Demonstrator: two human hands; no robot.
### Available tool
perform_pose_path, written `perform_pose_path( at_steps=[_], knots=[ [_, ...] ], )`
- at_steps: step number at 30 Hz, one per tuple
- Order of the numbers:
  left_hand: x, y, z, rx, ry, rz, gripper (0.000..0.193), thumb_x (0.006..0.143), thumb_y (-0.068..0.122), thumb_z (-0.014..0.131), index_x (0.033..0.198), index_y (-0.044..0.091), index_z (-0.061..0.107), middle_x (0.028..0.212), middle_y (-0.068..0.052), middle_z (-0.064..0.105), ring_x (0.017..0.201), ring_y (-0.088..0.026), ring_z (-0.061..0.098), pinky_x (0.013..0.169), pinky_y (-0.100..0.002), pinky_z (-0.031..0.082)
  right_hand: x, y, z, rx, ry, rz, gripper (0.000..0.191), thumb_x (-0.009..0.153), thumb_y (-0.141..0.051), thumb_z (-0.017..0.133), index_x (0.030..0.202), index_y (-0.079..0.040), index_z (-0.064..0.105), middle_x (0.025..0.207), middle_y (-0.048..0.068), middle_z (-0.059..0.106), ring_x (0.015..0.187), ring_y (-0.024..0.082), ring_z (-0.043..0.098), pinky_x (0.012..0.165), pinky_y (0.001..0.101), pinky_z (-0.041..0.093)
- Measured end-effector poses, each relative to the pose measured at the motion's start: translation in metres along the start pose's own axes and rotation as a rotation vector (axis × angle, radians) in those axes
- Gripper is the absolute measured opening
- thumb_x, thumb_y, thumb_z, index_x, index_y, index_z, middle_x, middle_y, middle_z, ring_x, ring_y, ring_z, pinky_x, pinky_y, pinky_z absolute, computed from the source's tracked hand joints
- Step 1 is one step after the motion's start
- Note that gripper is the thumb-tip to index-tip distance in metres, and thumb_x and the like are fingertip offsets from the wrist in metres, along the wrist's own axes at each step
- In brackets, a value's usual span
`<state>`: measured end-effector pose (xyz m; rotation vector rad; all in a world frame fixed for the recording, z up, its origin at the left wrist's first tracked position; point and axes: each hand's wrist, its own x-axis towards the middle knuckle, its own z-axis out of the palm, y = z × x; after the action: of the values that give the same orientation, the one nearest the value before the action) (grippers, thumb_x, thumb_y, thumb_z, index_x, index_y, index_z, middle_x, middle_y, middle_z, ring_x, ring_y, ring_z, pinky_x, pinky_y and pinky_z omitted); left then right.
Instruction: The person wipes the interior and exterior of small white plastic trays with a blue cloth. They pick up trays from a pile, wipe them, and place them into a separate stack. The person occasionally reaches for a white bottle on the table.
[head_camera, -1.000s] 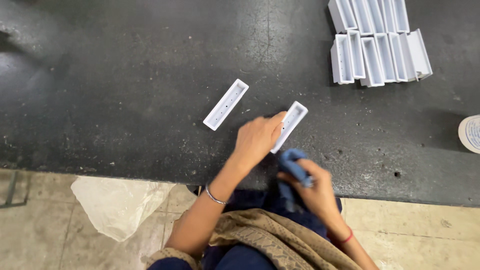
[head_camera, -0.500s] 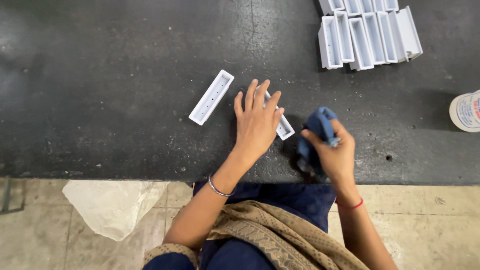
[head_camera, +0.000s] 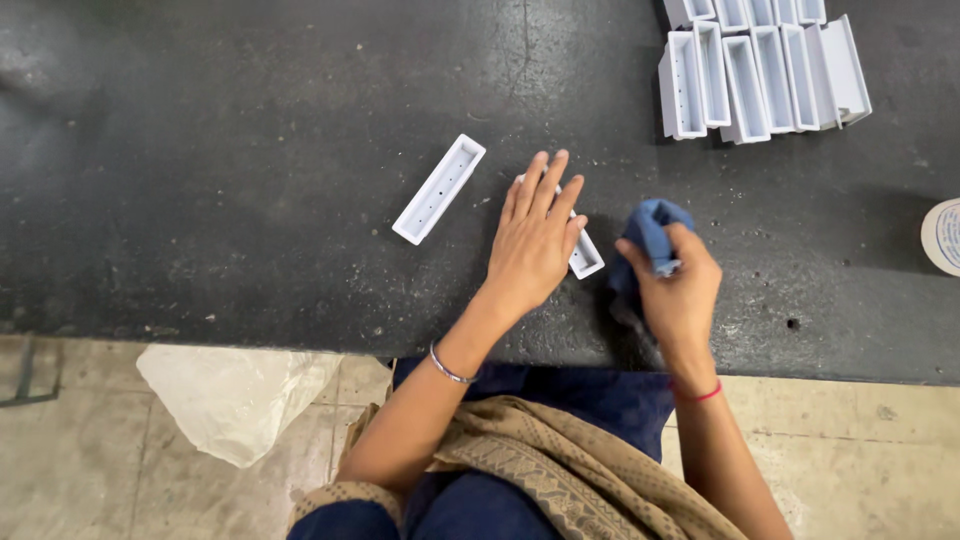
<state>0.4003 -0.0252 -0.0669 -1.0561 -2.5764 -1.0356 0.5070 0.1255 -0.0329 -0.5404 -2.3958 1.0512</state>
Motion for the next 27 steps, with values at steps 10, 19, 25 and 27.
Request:
perform_pose_path(
  at_steps=[10, 19, 25, 27],
  knots=[
    [-0.001, -0.002, 0.0, -0.197, 0.115, -0.339, 0.066, 0.097, 0.026, 0.062, 0.15, -0.005, 0.036, 0.115, -0.026, 0.067, 0.102, -0.043, 0.061, 0.089, -0.055, 0.045, -0.01, -0.011, 0.006, 0.196, -0.202, 0.107, 0.039, 0.082, -0.017, 0.085, 0.114, -0.001, 0.071, 0.091, 0.001, 0.074, 0.081, 0.005, 0.06, 0.074, 0.0261, 0.052],
    [0.004, -0.001, 0.015, -0.156, 0.135, -0.281, 0.06, 0.103, 0.015, 0.054, 0.154, -0.006, 0.034, 0.079, -0.022, 0.071, 0.069, -0.043, 0.063, 0.071, -0.053, 0.046, 0.053, -0.015, 0.033, 0.084, -0.284, 0.043, 0.034, 0.081, -0.02, 0.087, 0.104, 0.0, 0.072, 0.086, 0.014, 0.074, 0.076, 0.011, 0.061, 0.072, 0.0318, 0.054],
    [0.005, -0.002, 0.014, -0.159, 0.127, -0.273, 0.06, 0.101, 0.014, 0.054, 0.154, -0.007, 0.034, 0.076, -0.02, 0.07, 0.065, -0.042, 0.063, 0.071, -0.052, 0.046, 0.111, -0.016, 0.065, 0.142, -0.248, -0.072, 0.035, 0.084, -0.019, 0.086, 0.11, 0.001, 0.071, 0.092, 0.014, 0.076, 0.082, 0.014, 0.072, 0.073, 0.0323, 0.056],
    [0.005, -0.001, 0.015, -0.167, 0.134, -0.271, 0.059, 0.101, 0.014, 0.054, 0.153, -0.007, 0.035, 0.076, -0.02, 0.07, 0.066, -0.041, 0.064, 0.071, -0.051, 0.047, 0.111, -0.016, 0.068, 0.154, -0.226, -0.094, 0.036, 0.085, -0.019, 0.086, 0.111, 0.001, 0.071, 0.093, 0.015, 0.077, 0.083, 0.014, 0.072, 0.074, 0.0323, 0.056]
  ],
)
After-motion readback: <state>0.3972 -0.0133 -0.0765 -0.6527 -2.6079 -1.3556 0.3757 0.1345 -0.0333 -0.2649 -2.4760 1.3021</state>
